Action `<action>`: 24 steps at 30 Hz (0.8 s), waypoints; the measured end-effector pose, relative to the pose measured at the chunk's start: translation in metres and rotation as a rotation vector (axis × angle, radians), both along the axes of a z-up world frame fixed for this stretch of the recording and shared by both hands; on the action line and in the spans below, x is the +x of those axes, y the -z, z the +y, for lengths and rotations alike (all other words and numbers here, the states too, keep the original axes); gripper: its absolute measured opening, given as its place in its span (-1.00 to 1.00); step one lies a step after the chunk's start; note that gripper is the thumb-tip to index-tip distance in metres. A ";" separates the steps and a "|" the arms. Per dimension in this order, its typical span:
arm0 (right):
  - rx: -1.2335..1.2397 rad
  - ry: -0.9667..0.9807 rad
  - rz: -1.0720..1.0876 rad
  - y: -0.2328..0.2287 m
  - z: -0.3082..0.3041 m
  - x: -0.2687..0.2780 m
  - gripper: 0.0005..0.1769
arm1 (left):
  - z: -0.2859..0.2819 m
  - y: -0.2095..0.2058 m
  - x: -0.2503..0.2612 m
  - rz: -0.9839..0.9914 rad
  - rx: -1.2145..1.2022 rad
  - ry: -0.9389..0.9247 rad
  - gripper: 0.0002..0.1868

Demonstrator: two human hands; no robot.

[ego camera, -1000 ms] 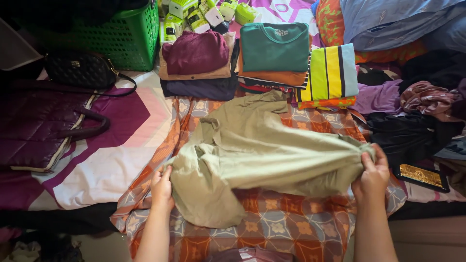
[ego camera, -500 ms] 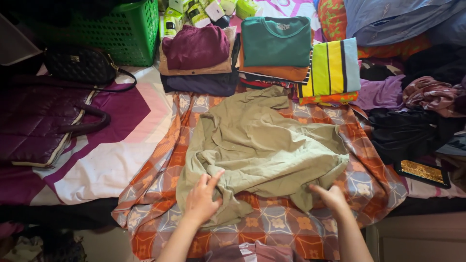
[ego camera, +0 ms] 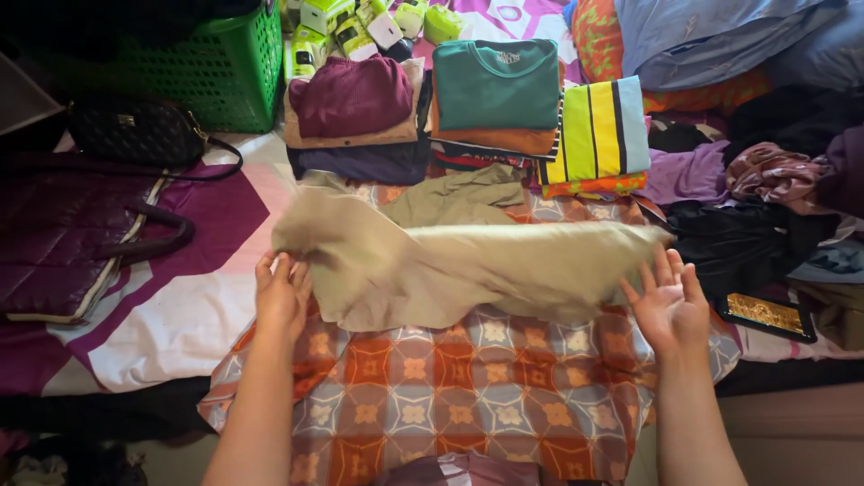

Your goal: The person folds a maroon shirt, a pair of beige pants, and a black garment by hand on a bed, placing each item onto a stack of folded clothes.

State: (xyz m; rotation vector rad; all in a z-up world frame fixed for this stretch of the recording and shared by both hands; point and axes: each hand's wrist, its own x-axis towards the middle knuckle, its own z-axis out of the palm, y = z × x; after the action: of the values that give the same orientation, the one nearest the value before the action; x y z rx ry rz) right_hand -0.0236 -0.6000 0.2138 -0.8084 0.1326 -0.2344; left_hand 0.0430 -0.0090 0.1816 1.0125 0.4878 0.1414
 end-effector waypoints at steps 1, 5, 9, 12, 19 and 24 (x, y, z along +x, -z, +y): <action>-0.024 0.045 0.079 0.000 0.005 0.006 -0.31 | -0.003 0.010 -0.001 0.028 0.014 -0.013 -0.35; -0.165 0.001 0.348 0.028 0.028 0.013 -0.25 | -0.019 0.057 -0.010 0.044 0.560 -0.036 -0.09; -0.603 -0.061 0.618 0.071 0.062 0.013 -0.25 | -0.034 0.074 -0.029 0.073 0.706 0.102 0.08; -0.800 -0.121 0.804 0.086 0.081 0.012 -0.27 | -0.040 0.064 -0.034 0.122 0.987 0.214 0.10; -0.809 -0.086 0.601 0.080 0.088 0.027 -0.68 | -0.040 0.067 -0.033 0.374 1.148 0.320 -0.48; -0.808 0.420 0.100 0.031 0.047 0.012 -0.81 | -0.010 0.124 -0.030 0.368 1.146 0.336 -0.74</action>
State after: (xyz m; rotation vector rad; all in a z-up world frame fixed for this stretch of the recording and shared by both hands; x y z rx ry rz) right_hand -0.0118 -0.5526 0.1824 -1.5967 0.3121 -0.6679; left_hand 0.0133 -0.0191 0.0575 2.2523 0.5603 -0.0934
